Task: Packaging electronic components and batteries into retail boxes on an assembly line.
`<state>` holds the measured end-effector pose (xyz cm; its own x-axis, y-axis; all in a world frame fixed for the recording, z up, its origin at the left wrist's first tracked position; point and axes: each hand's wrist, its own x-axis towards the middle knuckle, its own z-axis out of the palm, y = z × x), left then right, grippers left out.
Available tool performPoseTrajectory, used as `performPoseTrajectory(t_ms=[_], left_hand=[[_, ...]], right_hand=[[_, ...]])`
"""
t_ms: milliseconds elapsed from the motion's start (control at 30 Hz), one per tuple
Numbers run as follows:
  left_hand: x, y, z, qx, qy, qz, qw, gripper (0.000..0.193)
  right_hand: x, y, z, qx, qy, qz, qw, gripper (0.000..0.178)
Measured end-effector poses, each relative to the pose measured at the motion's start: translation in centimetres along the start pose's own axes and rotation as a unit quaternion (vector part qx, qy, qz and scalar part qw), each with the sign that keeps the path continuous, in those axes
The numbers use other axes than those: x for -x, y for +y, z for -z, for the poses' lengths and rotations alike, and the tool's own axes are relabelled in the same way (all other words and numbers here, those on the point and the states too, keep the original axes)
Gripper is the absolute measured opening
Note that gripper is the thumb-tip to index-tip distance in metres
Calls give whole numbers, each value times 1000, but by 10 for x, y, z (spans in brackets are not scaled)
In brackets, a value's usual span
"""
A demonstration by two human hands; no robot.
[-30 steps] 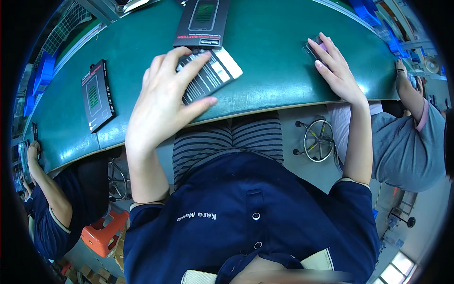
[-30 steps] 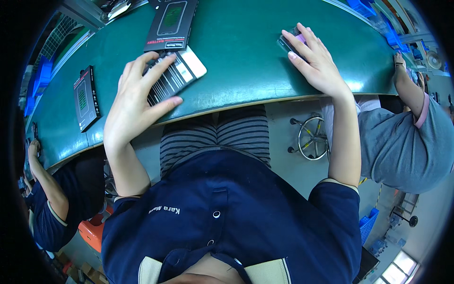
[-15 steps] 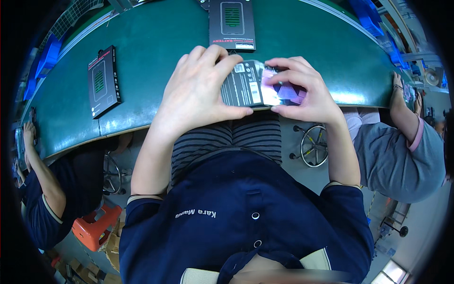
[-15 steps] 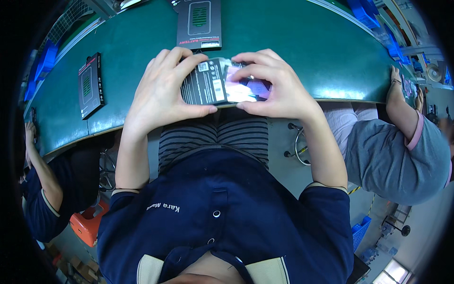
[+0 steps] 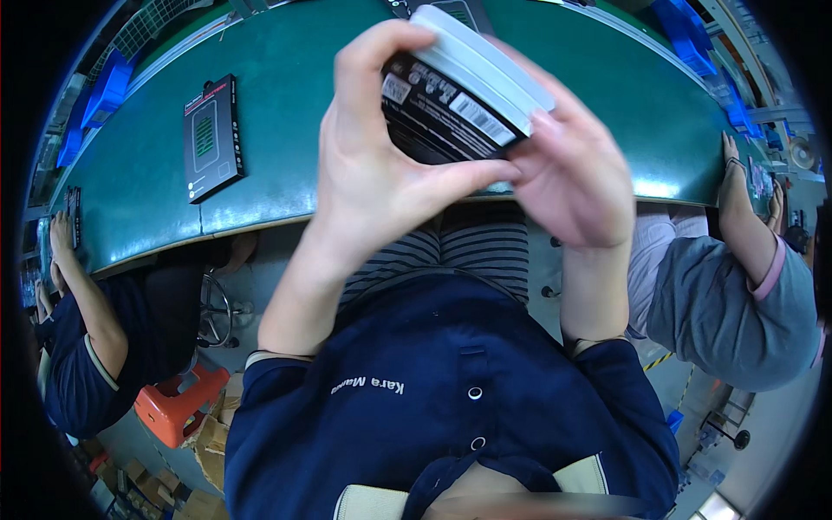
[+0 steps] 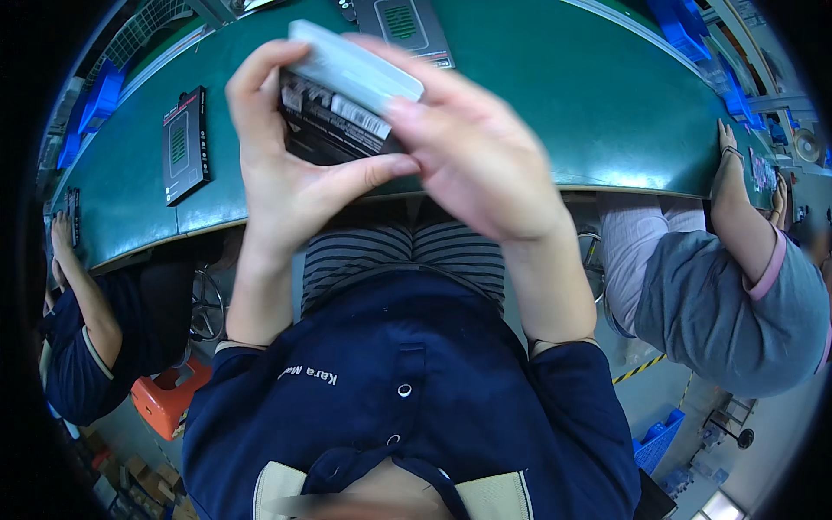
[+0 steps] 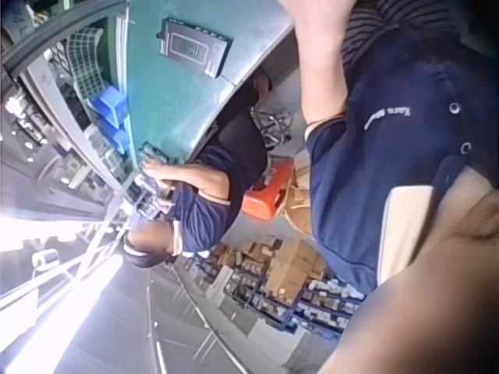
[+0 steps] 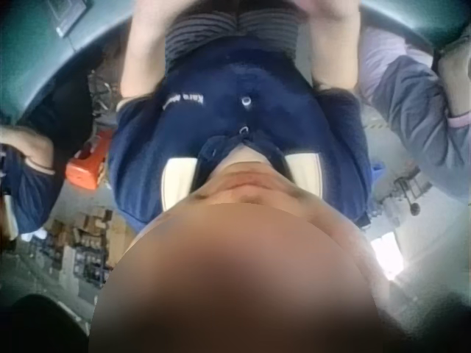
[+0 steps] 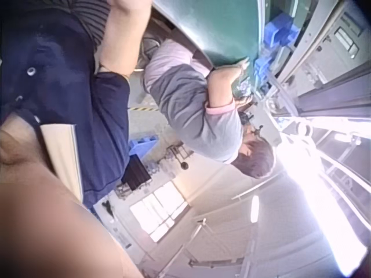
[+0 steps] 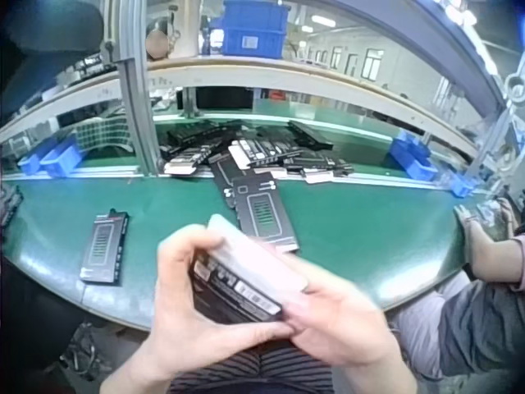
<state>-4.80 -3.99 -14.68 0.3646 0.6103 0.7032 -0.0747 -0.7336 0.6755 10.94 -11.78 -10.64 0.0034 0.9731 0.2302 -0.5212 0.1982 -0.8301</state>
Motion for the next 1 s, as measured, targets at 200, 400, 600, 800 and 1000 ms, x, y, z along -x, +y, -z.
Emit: performPoseTrajectory(t_ms=[200, 400, 600, 800, 1000], left_hand=[[2, 15, 2, 315, 116, 85, 938, 27], [6, 30, -3, 317, 171, 88, 928, 19], [8, 15, -7, 225, 204, -2, 953, 28], [10, 20, 14, 58, 198, 81, 975, 34], [34, 8, 80, 140, 141, 335, 921, 66]], right_hand=[[-16, 43, -7, 260, -8, 276, 925, 15], [-14, 46, -27, 41, 65, 203, 976, 26], [-13, 49, -22, 72, 46, 242, 966, 30], [-1, 74, -6, 364, 33, 390, 845, 34], [-11, 78, -4, 564, -243, 315, 723, 25]])
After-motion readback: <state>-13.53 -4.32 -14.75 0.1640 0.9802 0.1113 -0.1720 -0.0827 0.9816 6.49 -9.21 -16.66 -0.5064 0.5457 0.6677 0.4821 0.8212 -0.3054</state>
